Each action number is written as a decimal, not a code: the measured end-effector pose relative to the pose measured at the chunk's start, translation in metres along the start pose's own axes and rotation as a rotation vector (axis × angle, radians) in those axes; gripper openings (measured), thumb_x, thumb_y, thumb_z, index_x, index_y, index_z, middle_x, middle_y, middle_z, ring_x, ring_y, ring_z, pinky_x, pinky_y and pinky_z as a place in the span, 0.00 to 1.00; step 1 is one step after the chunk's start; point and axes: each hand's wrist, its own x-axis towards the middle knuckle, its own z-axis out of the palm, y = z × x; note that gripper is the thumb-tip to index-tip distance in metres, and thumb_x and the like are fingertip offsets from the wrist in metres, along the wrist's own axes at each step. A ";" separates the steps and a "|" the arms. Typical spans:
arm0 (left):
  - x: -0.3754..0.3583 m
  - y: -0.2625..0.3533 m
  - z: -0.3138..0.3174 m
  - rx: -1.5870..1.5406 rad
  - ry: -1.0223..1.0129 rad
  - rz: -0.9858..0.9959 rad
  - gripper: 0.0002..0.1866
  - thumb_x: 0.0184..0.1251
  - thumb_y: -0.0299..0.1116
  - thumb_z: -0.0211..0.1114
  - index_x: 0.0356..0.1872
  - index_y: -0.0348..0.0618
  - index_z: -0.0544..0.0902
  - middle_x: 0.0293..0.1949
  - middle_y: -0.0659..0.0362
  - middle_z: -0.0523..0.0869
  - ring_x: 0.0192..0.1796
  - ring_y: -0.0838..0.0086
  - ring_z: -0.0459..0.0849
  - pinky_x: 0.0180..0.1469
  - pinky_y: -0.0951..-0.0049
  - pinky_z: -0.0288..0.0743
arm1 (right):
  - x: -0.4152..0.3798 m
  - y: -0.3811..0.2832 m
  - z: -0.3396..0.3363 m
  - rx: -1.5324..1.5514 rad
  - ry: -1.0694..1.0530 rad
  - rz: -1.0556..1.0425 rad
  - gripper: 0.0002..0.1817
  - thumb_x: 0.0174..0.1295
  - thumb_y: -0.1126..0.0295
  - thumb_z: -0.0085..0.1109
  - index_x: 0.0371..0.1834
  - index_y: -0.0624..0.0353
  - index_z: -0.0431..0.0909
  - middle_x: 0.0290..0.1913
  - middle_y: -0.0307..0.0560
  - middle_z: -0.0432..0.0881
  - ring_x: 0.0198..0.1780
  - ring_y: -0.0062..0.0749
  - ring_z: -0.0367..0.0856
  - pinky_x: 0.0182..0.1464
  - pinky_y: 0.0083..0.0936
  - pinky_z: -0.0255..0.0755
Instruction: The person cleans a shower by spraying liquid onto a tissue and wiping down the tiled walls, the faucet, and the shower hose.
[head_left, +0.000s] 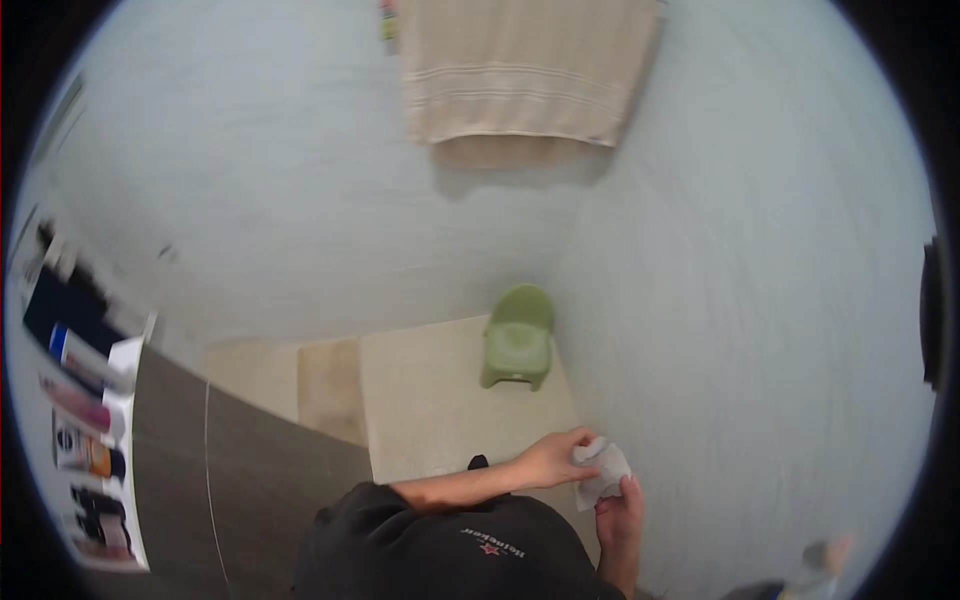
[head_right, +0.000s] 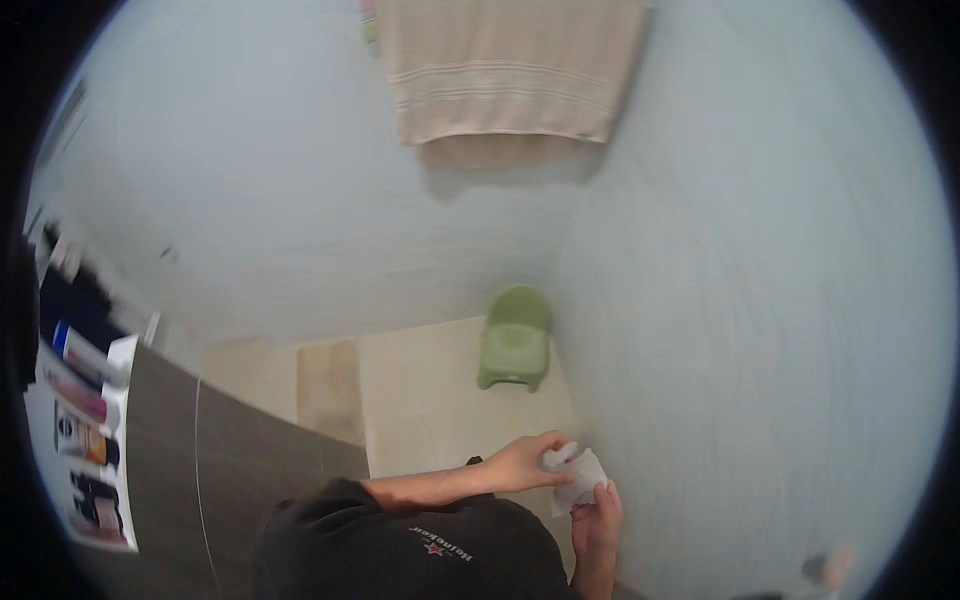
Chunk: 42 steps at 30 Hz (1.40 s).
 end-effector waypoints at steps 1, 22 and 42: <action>0.009 -0.002 -0.010 0.031 -0.017 0.008 0.26 0.63 0.43 0.74 0.56 0.39 0.77 0.47 0.52 0.86 0.50 0.60 0.86 0.54 0.64 0.78 | 0.016 -0.005 0.017 -0.041 -0.041 0.010 0.18 0.74 0.64 0.52 0.59 0.63 0.72 0.56 0.49 0.81 0.56 0.35 0.82 0.55 0.36 0.77; -0.102 0.028 -0.102 0.458 1.064 -0.076 0.26 0.53 0.26 0.69 0.57 0.50 0.77 0.41 0.58 0.87 0.41 0.56 0.88 0.40 0.59 0.81 | 0.203 0.095 0.187 -0.371 -0.923 0.938 0.18 0.72 0.60 0.55 0.56 0.63 0.76 0.51 0.47 0.83 0.51 0.34 0.83 0.54 0.32 0.77; -0.043 0.059 -0.010 0.387 1.851 -0.624 0.26 0.53 0.25 0.70 0.56 0.45 0.76 0.41 0.51 0.88 0.43 0.52 0.88 0.42 0.58 0.81 | 0.246 0.129 0.251 -0.464 -1.434 1.315 0.04 0.69 0.72 0.52 0.35 0.57 0.71 0.40 0.48 0.81 0.43 0.32 0.80 0.47 0.27 0.73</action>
